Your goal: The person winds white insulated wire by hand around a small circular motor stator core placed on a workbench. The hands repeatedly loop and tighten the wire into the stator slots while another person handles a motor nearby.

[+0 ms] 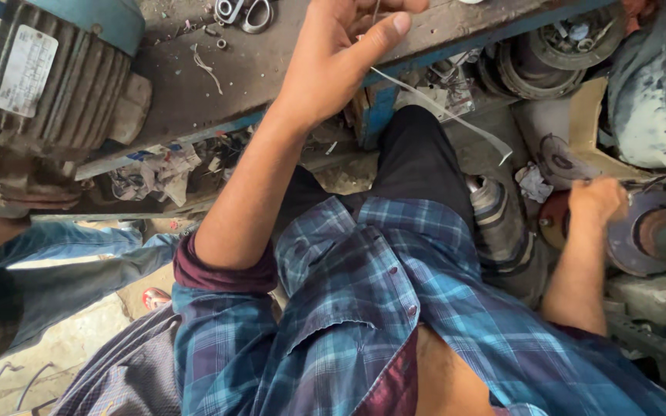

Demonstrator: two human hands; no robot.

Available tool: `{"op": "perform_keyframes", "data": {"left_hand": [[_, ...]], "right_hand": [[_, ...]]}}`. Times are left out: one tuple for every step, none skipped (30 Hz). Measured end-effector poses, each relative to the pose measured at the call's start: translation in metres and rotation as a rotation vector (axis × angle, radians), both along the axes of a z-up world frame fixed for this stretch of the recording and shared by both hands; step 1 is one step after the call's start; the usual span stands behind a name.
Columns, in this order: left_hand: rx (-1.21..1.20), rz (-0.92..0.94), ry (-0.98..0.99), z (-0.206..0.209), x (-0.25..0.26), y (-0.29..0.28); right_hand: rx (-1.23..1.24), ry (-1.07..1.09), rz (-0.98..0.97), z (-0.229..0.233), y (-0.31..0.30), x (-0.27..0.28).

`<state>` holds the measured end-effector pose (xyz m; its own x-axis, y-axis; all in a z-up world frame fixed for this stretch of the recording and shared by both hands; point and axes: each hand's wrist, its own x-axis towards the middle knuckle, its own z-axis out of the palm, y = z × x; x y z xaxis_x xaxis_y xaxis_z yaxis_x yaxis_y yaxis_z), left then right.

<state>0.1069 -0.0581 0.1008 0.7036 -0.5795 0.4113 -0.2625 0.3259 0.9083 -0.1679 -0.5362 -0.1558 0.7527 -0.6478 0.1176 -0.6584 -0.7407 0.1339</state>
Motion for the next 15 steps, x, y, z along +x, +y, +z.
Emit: {"op": "perform_keyframes", "data": {"left_hand": [[-0.019,-0.013,-0.016,-0.001,-0.002,-0.001],[-0.013,-0.009,0.012,-0.001,-0.004,-0.003],[-0.006,-0.007,0.037,-0.001,-0.005,-0.005],[0.002,-0.006,0.063,-0.001,-0.007,-0.007],[0.006,-0.026,0.049,0.000,-0.008,-0.008],[0.010,-0.046,0.035,0.000,-0.011,-0.010],[0.017,-0.066,0.023,0.001,-0.013,-0.010],[0.012,-0.078,0.005,0.002,-0.015,-0.011],[0.008,-0.089,-0.012,0.002,-0.017,-0.012],[0.000,-0.096,-0.013,0.002,-0.019,-0.012],[-0.006,-0.101,-0.016,0.003,-0.020,-0.012],[-0.015,-0.102,-0.004,0.003,-0.021,-0.012],[-0.013,-0.091,-0.003,0.002,-0.021,-0.011],[-0.011,-0.080,-0.002,0.000,-0.020,-0.011],[0.001,-0.056,-0.013,-0.002,-0.018,-0.011]], "right_hand": [[0.135,-0.115,-0.029,0.005,0.011,0.010],[0.270,-0.230,-0.058,0.009,0.030,0.024],[0.331,-0.357,0.065,0.017,0.052,0.039],[0.485,-0.459,0.172,0.026,0.078,0.057],[0.517,-0.509,0.302,0.034,0.109,0.075],[0.712,-0.615,0.409,0.043,0.139,0.100],[1.047,-0.610,0.300,0.052,0.171,0.119],[1.155,-0.582,0.331,0.061,0.200,0.131],[1.156,-0.603,0.525,0.070,0.227,0.143],[1.151,-0.620,0.721,0.078,0.249,0.151],[1.197,-0.570,0.823,0.085,0.266,0.156],[1.240,-0.519,0.926,0.091,0.279,0.161],[1.312,-0.452,0.895,0.094,0.288,0.162],[1.383,-0.384,0.865,0.094,0.294,0.161],[1.449,-0.313,0.831,0.092,0.295,0.159]]}}
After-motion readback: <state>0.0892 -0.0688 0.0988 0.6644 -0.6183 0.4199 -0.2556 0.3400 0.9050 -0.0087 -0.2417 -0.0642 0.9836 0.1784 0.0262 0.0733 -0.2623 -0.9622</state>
